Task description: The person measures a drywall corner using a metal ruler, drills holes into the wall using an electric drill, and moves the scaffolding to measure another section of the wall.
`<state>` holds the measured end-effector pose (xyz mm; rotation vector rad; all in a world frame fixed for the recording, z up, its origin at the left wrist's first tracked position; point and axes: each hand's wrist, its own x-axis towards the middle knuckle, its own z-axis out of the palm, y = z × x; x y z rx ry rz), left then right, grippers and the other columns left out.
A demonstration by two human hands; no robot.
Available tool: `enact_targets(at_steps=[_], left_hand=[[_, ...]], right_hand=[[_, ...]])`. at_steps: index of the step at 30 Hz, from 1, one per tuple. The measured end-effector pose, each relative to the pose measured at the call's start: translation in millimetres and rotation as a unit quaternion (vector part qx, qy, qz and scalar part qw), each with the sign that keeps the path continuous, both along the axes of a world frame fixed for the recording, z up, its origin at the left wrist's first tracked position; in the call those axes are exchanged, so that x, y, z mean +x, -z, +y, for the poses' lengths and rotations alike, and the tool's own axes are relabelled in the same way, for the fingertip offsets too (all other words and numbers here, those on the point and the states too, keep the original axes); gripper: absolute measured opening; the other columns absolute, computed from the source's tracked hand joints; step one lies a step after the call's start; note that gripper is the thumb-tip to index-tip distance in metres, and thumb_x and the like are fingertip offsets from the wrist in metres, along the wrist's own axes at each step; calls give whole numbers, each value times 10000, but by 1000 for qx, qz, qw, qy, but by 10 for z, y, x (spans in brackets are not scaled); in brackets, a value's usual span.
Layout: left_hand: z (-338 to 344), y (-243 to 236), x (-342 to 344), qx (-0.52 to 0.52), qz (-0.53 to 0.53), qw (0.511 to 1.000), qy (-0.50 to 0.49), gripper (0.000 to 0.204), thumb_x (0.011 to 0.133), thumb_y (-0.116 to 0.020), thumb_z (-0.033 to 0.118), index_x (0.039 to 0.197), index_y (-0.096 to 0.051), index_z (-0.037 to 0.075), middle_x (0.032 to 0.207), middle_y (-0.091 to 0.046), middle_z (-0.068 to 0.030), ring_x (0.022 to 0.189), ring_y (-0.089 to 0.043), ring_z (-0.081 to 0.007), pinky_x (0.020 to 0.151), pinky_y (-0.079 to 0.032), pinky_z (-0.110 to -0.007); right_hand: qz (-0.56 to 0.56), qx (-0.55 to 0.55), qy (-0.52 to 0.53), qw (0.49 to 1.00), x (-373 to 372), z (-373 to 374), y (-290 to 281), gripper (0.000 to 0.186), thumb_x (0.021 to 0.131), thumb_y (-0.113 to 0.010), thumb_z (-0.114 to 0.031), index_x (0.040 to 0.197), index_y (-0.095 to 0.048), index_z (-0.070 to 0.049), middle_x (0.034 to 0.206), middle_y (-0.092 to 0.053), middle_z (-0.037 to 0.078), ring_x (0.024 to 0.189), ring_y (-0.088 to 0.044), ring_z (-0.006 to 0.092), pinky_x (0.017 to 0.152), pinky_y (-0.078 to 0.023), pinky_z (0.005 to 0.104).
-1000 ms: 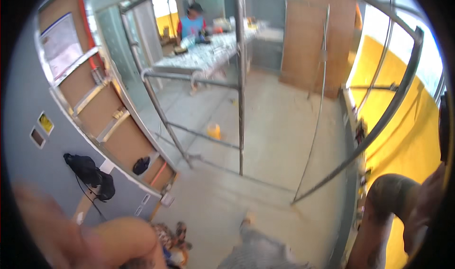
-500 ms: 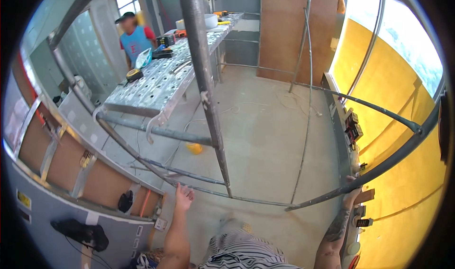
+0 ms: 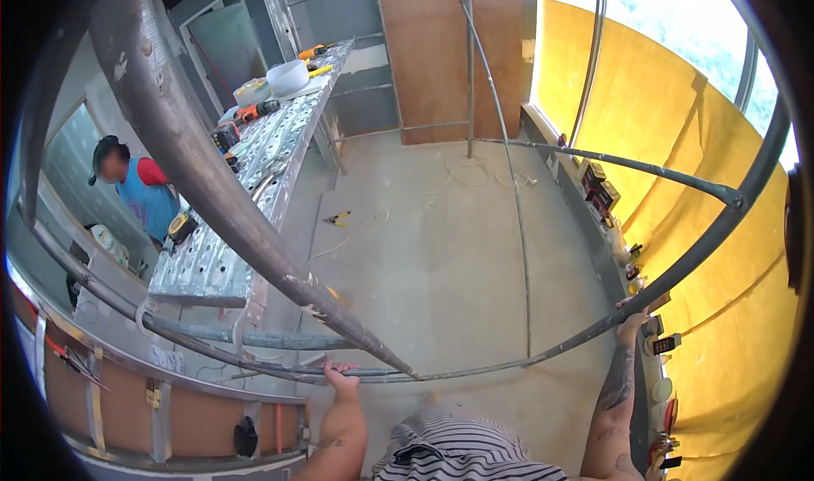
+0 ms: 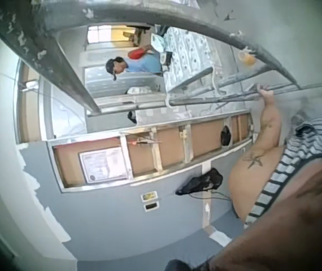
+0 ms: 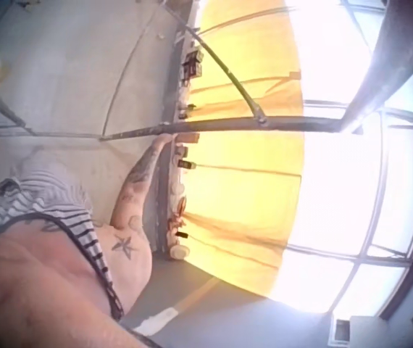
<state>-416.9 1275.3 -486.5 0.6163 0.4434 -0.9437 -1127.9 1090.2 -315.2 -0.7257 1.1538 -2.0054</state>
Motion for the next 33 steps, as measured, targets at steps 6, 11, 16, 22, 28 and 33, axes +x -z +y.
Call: enact_targets(at_steps=[6,11,16,22,28,33], left_hand=[[-27,-34,-1,158,-12,987,-10,245,754,-531,233,629,-322,209,515,-269,65,454,-318,-112,517,-332,-300],[94,-46,-71,150,-20,988,-10,283,744,-522,219,573,-296,214,496,-284,71,433,-324,-122,520,-342,-311],[227,-110,-142,159,-7,987,-1,277,743,-520,221,570,-303,214,491,-288,72,432,-323,-123,522,-344,-315],[300,-209,-299,151,13,988,21,271,742,-517,222,567,-311,213,485,-293,73,430,-322,-125,523,-347,-319],[449,-243,-437,160,-18,987,7,255,743,-504,228,564,-324,212,480,-305,74,425,-323,-122,538,-352,-336],[612,-109,-452,140,11,990,30,262,750,-502,225,566,-316,213,478,-308,75,416,-315,-119,540,-356,-344]], right_hand=[[12,0,44,999,-75,-25,49,507,997,-263,-455,806,-516,-59,599,-542,105,547,-552,232,563,-465,327],[6,16,55,998,-224,142,63,485,999,-278,-448,846,-516,-53,597,-541,105,538,-548,229,549,-460,326],[-27,9,48,998,-221,379,17,417,1006,-289,-417,928,-498,-64,623,-546,103,541,-544,220,540,-463,327],[-15,-11,52,998,-420,478,26,370,1011,-285,-388,975,-478,-75,626,-538,102,544,-540,211,538,-466,326],[-51,18,65,996,-543,595,10,402,1003,-282,-436,942,-473,-87,624,-541,102,530,-535,214,518,-457,330],[-51,1,51,997,-626,758,-79,373,990,-330,-408,915,-506,-88,620,-523,75,525,-524,205,527,-466,331]])
